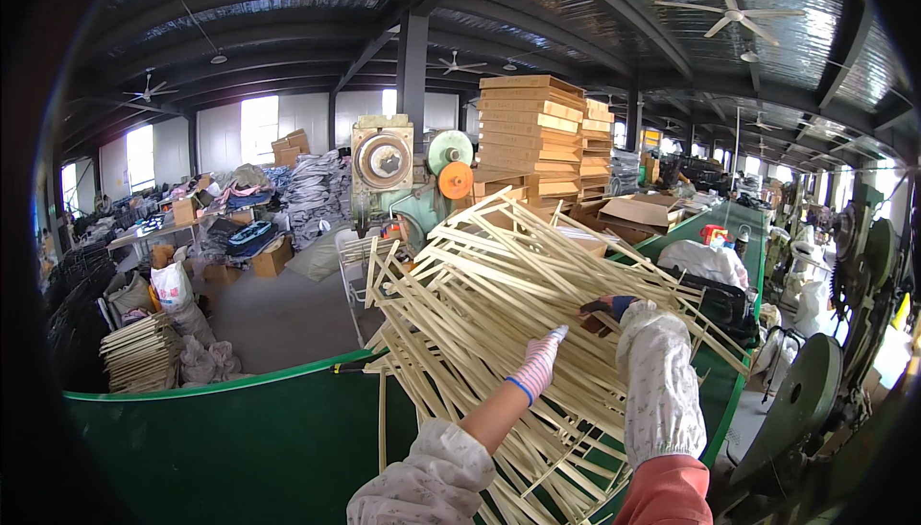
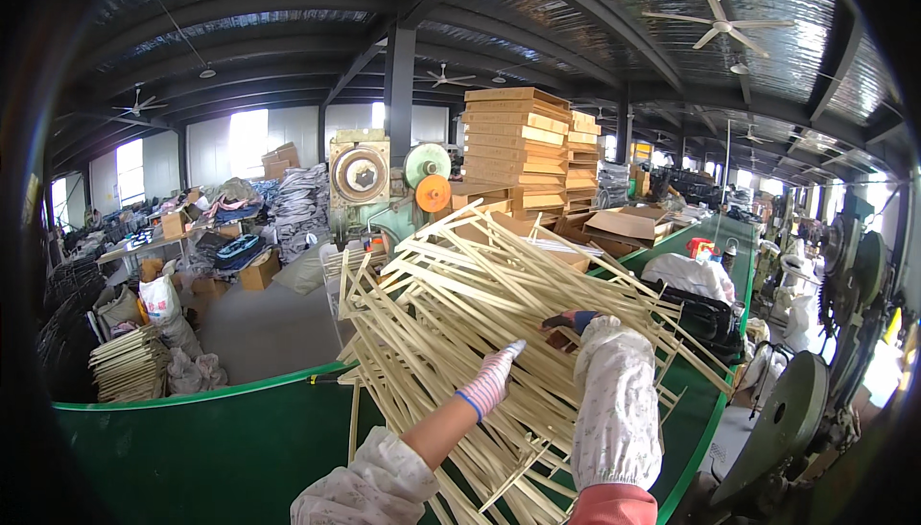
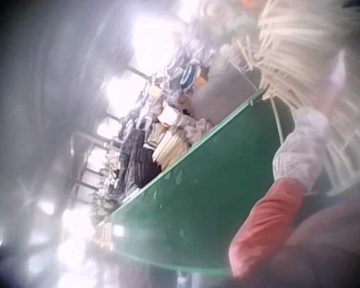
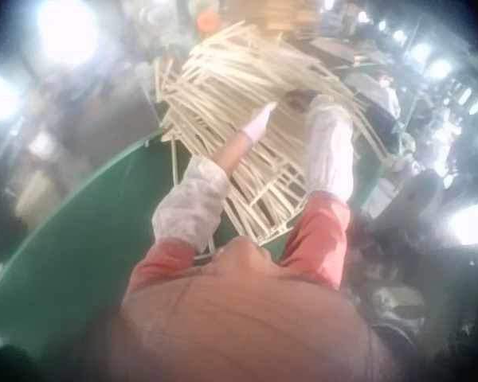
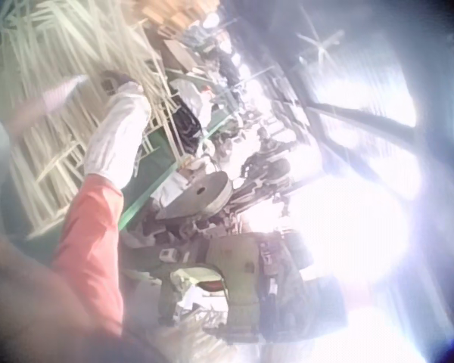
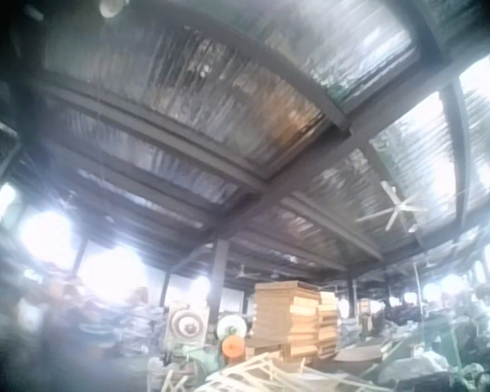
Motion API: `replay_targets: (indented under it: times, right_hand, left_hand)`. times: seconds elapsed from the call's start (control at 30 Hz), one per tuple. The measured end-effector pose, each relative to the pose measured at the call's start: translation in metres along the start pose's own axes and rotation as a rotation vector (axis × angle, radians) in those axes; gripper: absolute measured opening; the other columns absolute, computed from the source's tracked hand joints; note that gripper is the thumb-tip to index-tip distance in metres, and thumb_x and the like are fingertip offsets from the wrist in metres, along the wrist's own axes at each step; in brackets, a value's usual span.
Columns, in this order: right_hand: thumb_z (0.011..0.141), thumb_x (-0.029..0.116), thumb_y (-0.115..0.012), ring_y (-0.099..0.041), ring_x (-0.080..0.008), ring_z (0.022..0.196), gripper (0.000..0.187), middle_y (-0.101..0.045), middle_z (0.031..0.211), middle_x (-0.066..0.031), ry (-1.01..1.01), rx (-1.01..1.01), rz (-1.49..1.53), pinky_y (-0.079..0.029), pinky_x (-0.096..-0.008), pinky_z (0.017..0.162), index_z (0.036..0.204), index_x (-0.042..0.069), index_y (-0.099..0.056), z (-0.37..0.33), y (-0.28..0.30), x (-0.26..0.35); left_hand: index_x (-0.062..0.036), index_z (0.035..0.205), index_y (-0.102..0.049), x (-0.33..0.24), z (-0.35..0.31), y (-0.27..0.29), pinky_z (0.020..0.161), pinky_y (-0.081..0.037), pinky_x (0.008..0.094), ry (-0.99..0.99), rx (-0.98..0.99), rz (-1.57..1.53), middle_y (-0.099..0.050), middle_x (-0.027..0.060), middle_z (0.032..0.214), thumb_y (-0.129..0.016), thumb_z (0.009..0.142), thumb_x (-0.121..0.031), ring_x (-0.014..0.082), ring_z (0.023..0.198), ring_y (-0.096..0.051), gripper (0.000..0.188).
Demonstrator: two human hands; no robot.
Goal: The person repeatedly picks up small wooden chair frames from a green conveyor belt and places them into a metal cart. The person handles the frames by hand, moving them from the belt to the cart in a repetitive cycle throughout the clip.
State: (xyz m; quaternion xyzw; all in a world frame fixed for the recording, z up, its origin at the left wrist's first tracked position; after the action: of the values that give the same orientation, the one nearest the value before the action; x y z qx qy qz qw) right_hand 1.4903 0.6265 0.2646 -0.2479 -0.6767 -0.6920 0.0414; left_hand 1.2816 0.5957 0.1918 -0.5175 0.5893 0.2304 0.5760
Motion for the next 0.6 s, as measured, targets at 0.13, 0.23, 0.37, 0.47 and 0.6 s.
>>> replay_targets:
  times: [0.13, 0.23, 0.37, 0.47, 0.6]
  right_hand:
    - [0.060, 0.061, -0.066, -0.044, -0.0254, 0.098, 0.082, -0.046, 0.105, -0.0148, 0.051, 0.079, 0.037, -0.035, -0.0340, 0.085, 0.120, 0.009, -0.047, 0.003, -0.005, -0.001]
    - [0.060, 0.061, -0.067, -0.045, -0.0241, 0.092, 0.080, -0.047, 0.098, -0.0137, 0.090, 0.119, 0.058, -0.036, -0.0334, 0.081, 0.118, 0.010, -0.050, 0.000, -0.015, 0.003]
    - [0.059, 0.061, -0.068, -0.046, -0.0223, 0.084, 0.077, -0.048, 0.089, -0.0123, 0.142, 0.151, 0.082, -0.037, -0.0326, 0.075, 0.115, 0.011, -0.053, -0.012, -0.026, 0.010]
    - [0.058, 0.061, -0.069, -0.048, -0.0209, 0.078, 0.074, -0.049, 0.082, -0.0113, 0.195, 0.172, 0.099, -0.038, -0.0321, 0.071, 0.113, 0.012, -0.055, -0.026, -0.031, 0.023]
    - [0.058, 0.060, -0.070, -0.049, -0.0191, 0.070, 0.071, -0.050, 0.073, -0.0099, 0.348, 0.145, 0.090, -0.039, -0.0313, 0.065, 0.110, 0.013, -0.058, -0.051, -0.030, 0.061]
  left_hand:
    - [0.0007, 0.131, -0.031, 0.003, 0.014, -0.005, 0.100, -0.027, 0.0412, 0.107, -0.023, -0.134, -0.032, 0.0182, 0.136, -0.074, 0.061, -0.045, 0.0284, 0.125, -0.031, 0.094]
    - [-0.0032, 0.135, -0.022, 0.001, 0.022, -0.011, 0.100, -0.027, 0.0420, 0.061, 0.058, -0.208, -0.027, 0.0169, 0.138, -0.076, 0.060, -0.045, 0.0295, 0.126, -0.028, 0.101]
    - [-0.0087, 0.139, -0.002, 0.004, 0.029, -0.010, 0.103, -0.025, 0.0434, 0.114, 0.009, -0.327, -0.020, 0.0172, 0.140, -0.078, 0.059, -0.040, 0.0340, 0.126, -0.026, 0.115]
    - [-0.0037, 0.136, -0.013, -0.003, 0.026, -0.010, 0.102, -0.025, 0.0435, 0.084, -0.008, -0.320, -0.024, 0.0166, 0.139, -0.080, 0.058, -0.038, 0.0316, 0.126, -0.026, 0.108]
    - [0.0008, 0.129, -0.034, -0.032, 0.003, -0.008, 0.098, -0.030, 0.0384, -0.056, 0.079, -0.428, -0.035, 0.0135, 0.134, -0.080, 0.058, -0.034, 0.0264, 0.119, -0.035, 0.092]
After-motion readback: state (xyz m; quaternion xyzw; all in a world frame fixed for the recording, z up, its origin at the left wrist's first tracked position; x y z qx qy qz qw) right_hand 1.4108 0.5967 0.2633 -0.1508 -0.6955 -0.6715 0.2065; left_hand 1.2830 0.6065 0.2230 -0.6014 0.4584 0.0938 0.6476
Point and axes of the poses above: each hand's wrist, its own z-axis towards the middle knuckle, its own y-axis out of the back of the hand, x = y × z, the point moved 5 cm from there along z, towards the middle knuckle
